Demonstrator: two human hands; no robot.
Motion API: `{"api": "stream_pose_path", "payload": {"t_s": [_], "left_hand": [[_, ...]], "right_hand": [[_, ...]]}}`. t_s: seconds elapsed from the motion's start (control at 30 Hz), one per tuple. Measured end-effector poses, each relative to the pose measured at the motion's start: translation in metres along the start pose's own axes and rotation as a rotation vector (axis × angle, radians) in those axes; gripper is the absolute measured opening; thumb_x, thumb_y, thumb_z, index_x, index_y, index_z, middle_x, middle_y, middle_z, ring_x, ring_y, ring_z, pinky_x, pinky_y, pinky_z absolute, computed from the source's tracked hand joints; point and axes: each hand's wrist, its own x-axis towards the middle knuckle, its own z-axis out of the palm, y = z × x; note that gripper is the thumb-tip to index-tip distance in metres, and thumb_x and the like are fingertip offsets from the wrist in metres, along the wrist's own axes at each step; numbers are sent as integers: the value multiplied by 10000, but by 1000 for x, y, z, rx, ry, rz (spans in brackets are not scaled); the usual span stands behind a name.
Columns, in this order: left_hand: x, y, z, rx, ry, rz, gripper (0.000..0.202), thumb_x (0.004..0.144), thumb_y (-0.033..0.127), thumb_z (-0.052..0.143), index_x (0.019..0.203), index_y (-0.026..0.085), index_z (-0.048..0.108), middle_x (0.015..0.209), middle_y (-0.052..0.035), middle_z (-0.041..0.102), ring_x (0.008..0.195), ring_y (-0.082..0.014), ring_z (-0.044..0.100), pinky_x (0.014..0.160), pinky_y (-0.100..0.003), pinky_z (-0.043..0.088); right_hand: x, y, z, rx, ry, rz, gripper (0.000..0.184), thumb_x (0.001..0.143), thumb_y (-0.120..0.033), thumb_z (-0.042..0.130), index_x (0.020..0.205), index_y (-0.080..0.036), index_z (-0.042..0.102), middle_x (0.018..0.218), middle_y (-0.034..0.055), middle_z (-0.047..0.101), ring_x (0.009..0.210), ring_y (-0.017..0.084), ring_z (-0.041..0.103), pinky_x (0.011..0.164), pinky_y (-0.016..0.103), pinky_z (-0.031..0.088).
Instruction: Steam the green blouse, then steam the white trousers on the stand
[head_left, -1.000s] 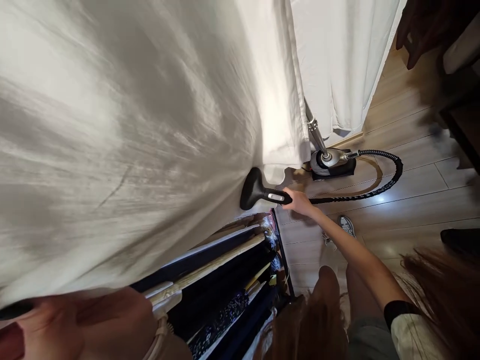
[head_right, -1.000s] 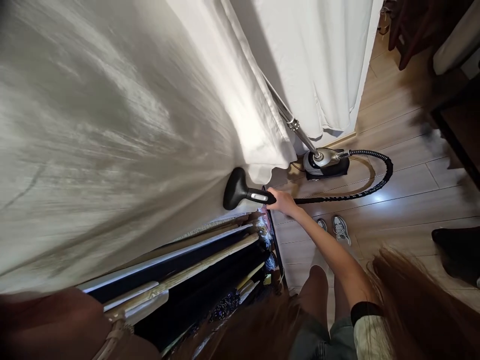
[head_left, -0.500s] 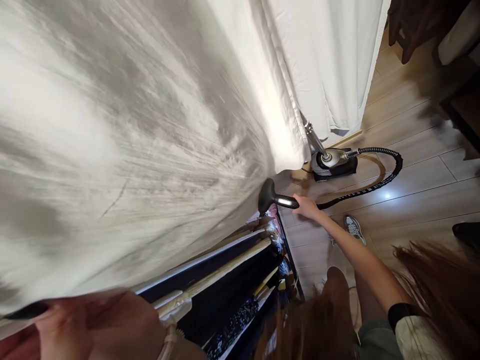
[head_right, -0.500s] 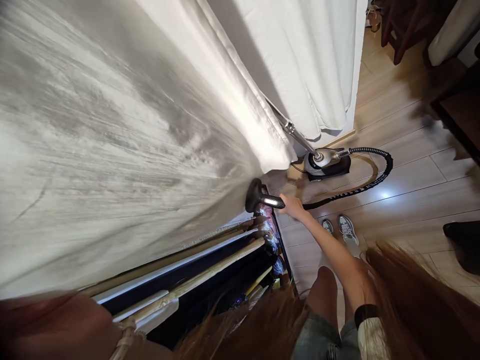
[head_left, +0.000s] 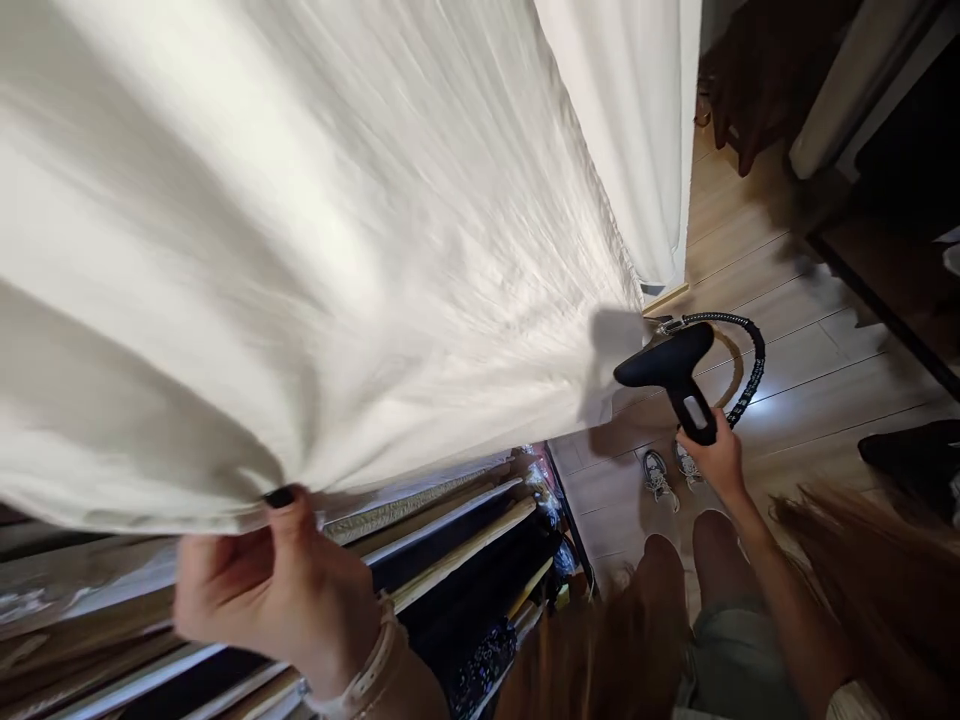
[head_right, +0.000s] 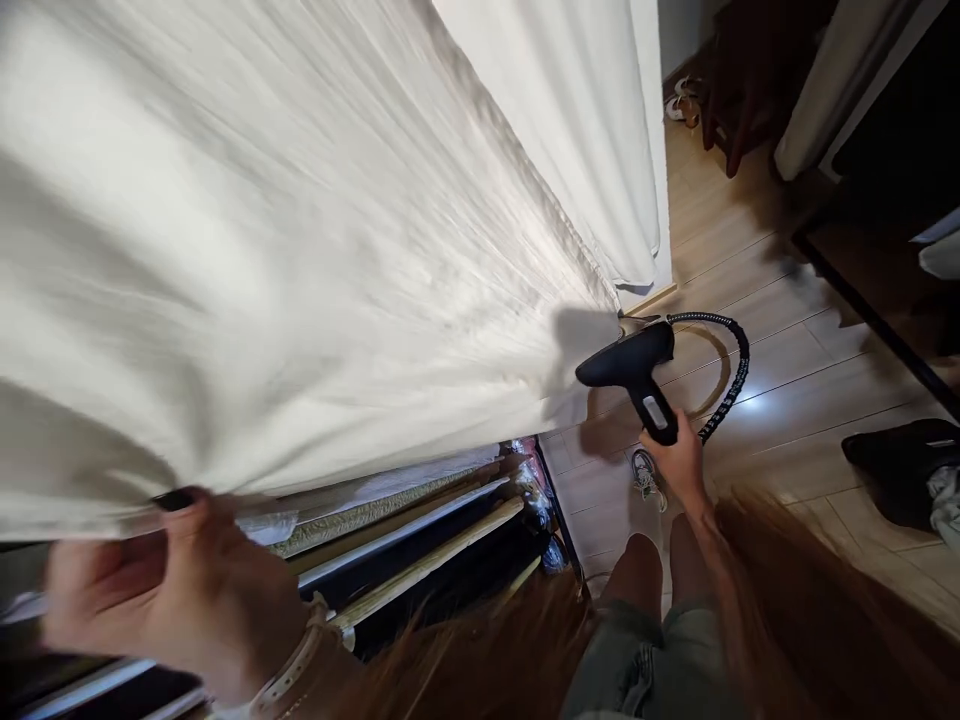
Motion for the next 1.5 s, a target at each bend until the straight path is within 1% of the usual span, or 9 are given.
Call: {"api": "stream_pose_path", "payload": {"t_s": [0.1,0.2,0.3,0.47,0.77,0.97,1.07,1.37,1.5], "left_hand": [[-7,9,-5,-170,17,-96,198,676,305,840,734,257,657,768,13,649,888,-242,654,787,-467,488],[-9,7,-8,-279,25,-110,273,634,317,893,818,197,731,777,12,687,841,-184,655,847,-372,532],[-10,5,-12,-322,-52,-138,354,652,346,897,888,129,748,819,-16,719,838,-148,653,887,-286,532],[-9,11,-28,-213,-230,-126,380,743,406,847,990,133,754,967,-56,743,946,-178,675,950,-280,519],[6,-1,-58,-64,-402,-125,416,830,459,765,1105,148,736,1085,-95,741,1036,-214,674,984,-296,482],[8,-2,-66,-44,-427,-120,419,848,485,732,1088,142,721,1055,-100,734,1029,-224,666,995,-313,479],[8,2,-69,-4,-424,-115,438,839,517,723,1068,144,714,984,-80,725,986,-223,662,965,-312,495],[13,-1,-82,109,-393,-141,414,844,519,711,1016,143,715,921,-68,712,921,-214,655,925,-307,495],[15,-3,-85,135,-376,-149,457,836,537,712,1061,139,722,1006,-93,733,952,-226,661,944,-318,482]], "right_hand": [[-1,-30,-29,122,26,-42,368,714,-463,698,967,-221,585,750,-18,596,685,176,554,641,293,467],[4,-73,-40,217,-66,-178,347,703,-447,721,926,-221,583,733,-34,565,676,160,527,628,275,449],[9,-130,-37,264,-166,-321,367,682,-421,732,958,-215,605,741,-36,580,693,157,538,648,263,434],[18,-208,-22,199,-316,-525,358,669,-390,708,973,-221,622,740,-40,598,686,152,539,623,243,375],[22,-175,17,-44,-386,-443,335,670,-352,731,975,-234,655,770,15,668,749,224,611,635,272,373],[19,-261,4,98,-397,-660,298,710,-396,704,948,-226,646,779,-3,644,727,177,568,658,268,380],[29,-289,7,142,-448,-655,340,699,-427,702,962,-225,628,766,-20,623,698,161,529,635,262,370],[33,-229,49,38,-569,-579,279,681,-401,669,897,-239,602,763,-11,618,704,173,520,628,267,354],[31,-246,41,93,-545,-646,276,681,-397,687,887,-240,592,753,-24,607,692,159,515,633,262,356]]}}
